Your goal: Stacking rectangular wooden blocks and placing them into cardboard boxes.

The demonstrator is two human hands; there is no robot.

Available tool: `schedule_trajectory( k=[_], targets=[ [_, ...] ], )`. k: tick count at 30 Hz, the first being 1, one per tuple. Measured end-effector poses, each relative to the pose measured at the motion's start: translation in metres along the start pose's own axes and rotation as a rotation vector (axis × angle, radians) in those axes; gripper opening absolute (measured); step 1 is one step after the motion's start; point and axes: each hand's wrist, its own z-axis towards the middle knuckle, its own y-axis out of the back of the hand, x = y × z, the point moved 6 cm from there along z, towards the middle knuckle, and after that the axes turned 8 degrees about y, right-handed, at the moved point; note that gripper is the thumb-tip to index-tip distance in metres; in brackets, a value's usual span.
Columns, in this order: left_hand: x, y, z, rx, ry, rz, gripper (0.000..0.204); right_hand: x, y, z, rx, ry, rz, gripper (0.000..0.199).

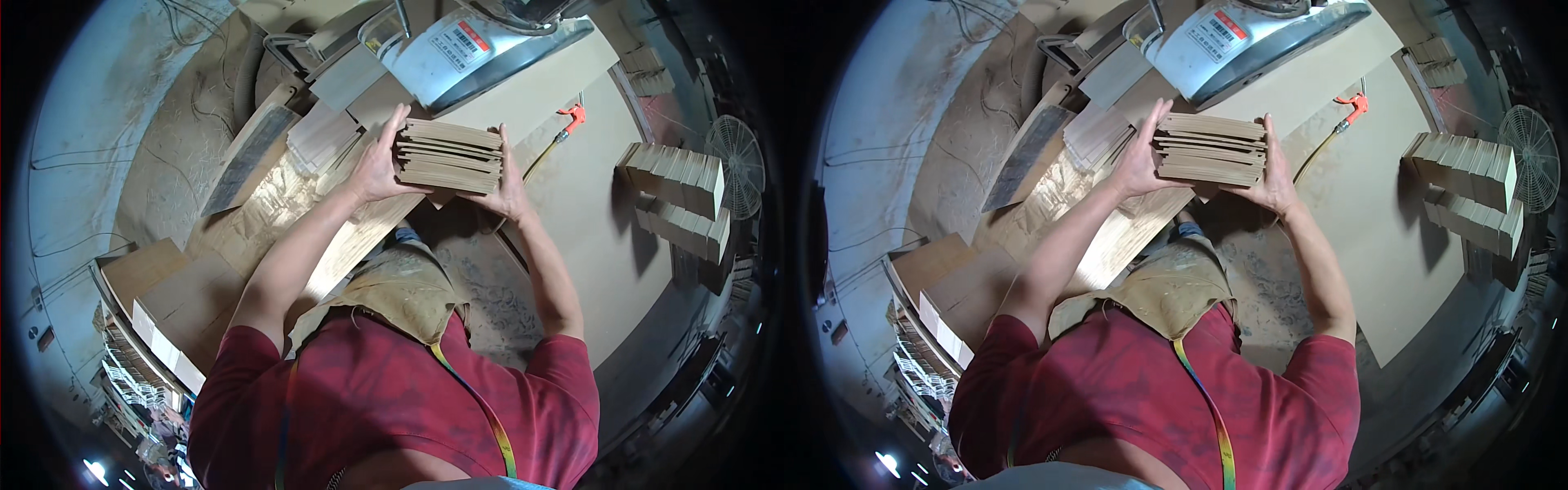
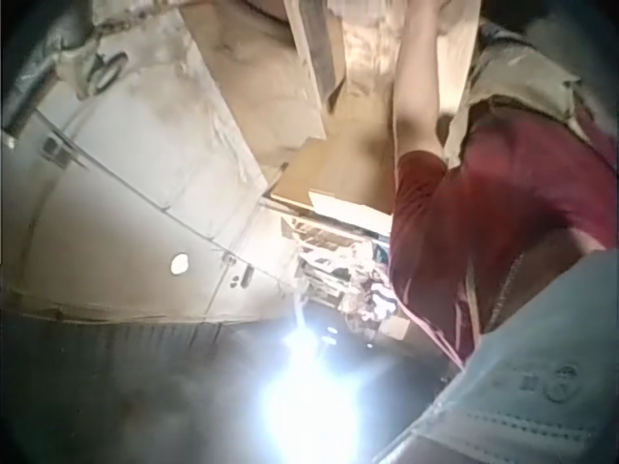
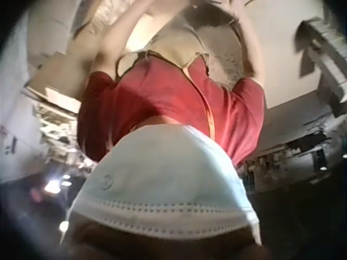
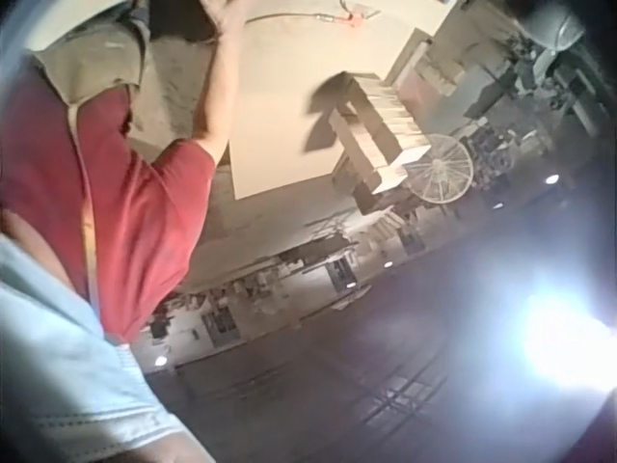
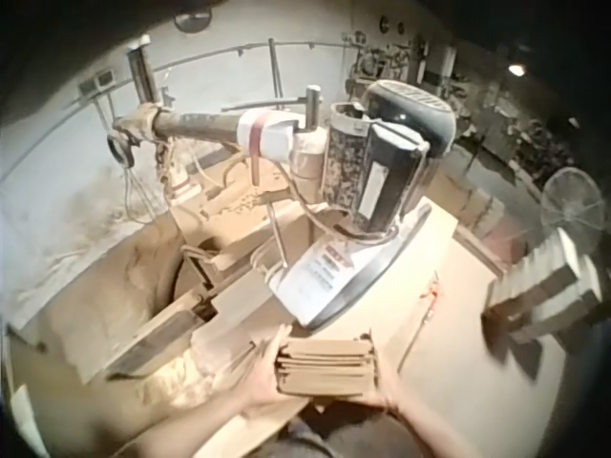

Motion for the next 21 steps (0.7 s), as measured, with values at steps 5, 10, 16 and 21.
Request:
schedule_trajectory(
  k=[5,10,16,21],
  targets=[
    [0.008,0.004,-0.001,-0.062,-0.033,0.036,0.155,0.008,-0.017,0.008,-0.138,0.042,0.119,0.147],
    [0.008,0.010,-0.015,-0.001,0.063,0.094,0.154,0.018,-0.025,0.018,0.000,0.171,-0.046,0.148],
    [0.002,-0.005,-0.027,-0.025,0.043,-0.020,0.153,0.018,-0.012,0.005,0.022,0.159,0.056,0.148],
    [-0.022,-0.011,-0.043,-0.069,-0.051,0.075,0.149,0.030,-0.009,-0.011,0.115,0.321,-0.117,0.146]
  ],
)
